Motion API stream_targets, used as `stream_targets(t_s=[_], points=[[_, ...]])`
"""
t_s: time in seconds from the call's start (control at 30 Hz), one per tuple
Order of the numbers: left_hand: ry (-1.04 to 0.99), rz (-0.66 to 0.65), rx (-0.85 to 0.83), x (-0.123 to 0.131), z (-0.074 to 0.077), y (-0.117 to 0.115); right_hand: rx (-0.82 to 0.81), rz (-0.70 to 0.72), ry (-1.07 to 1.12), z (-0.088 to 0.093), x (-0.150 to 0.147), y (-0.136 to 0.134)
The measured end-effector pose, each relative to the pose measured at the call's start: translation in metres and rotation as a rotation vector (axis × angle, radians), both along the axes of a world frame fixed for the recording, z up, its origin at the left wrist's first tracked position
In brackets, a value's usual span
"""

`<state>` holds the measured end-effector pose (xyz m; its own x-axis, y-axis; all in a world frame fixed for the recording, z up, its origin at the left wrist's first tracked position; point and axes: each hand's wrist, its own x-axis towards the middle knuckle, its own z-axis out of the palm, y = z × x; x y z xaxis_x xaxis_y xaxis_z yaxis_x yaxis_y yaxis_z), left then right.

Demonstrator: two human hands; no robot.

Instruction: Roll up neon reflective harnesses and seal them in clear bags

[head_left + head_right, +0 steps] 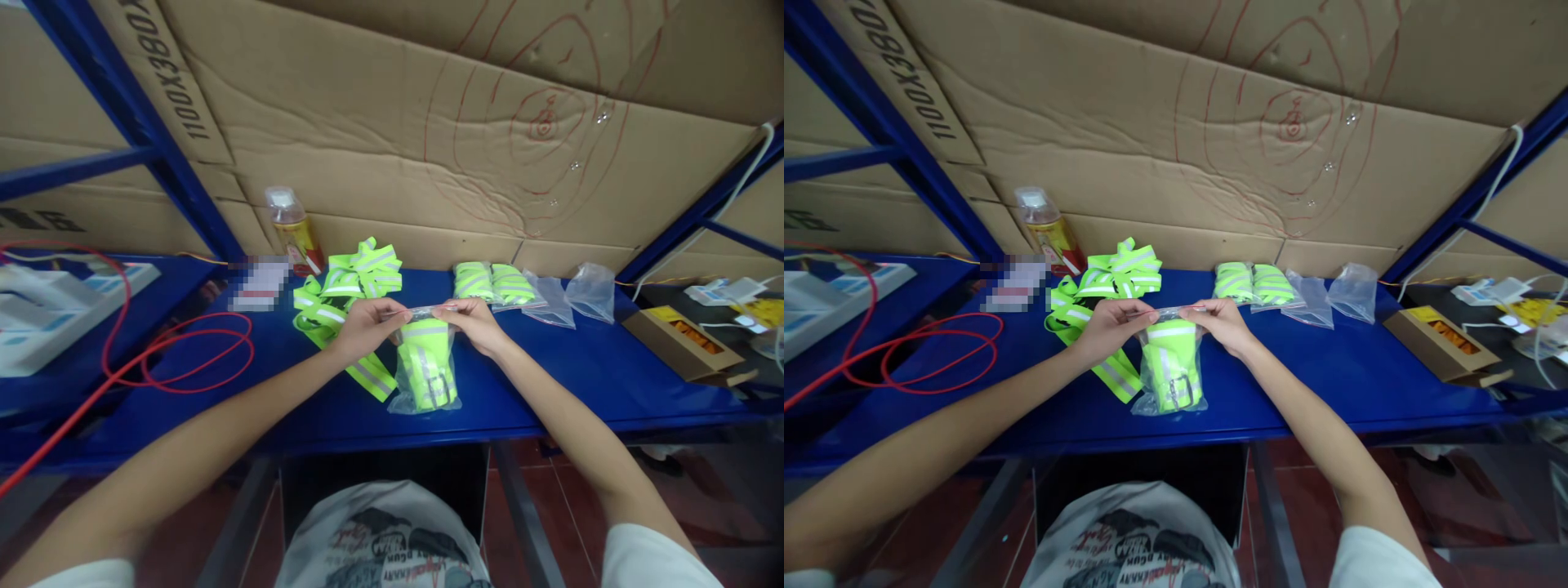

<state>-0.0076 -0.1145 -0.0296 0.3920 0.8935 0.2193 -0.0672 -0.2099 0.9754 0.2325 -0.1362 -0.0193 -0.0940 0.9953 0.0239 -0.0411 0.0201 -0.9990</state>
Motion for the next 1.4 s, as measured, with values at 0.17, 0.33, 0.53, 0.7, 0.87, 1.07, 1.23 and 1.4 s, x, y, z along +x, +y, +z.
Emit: stream_targets(t_s=[0.17, 0.33, 0.53, 0.7, 0.87, 1.07, 1.23, 1.4], points=[[0.059, -0.044, -0.004, 0.000, 0.001, 0.001, 0.262, 0.080, -0.074, 0.000, -0.001, -0.002], [0.103, -0.058, 0.078, 0.002, -0.002, 0.001, 0.178, 0.103, -0.092, -0.009, -0.007, -0.001], [0.139, -0.020, 0.016, -0.002, -0.002, 0.005, 0.034, 0.030, -0.022, -0.015, -0.008, 0.003], [0.187, -0.111, -0.049, -0.005, 0.000, 0.008, 0.091, 0.063, -0.009, -0.014, -0.008, 0.001], [0.225, -0.141, 0.040, -0.006, -0.001, 0.012, 0.101, 0.128, -0.030, -0.016, -0.011, 0.000], [0.232, -0.097, 0.074, -0.006, -0.007, 0.014, 0.086, 0.093, 0.029, -0.020, -0.010, 0.005], [0.318, -0.201, 0.101, -0.004, 0.000, 0.015, 0.128, 0.085, -0.001, -0.020, -0.010, 0.003], [0.359, -0.234, 0.174, 0.002, 0.004, 0.014, 0.120, 0.099, -0.006, -0.019, -0.011, 0.002]])
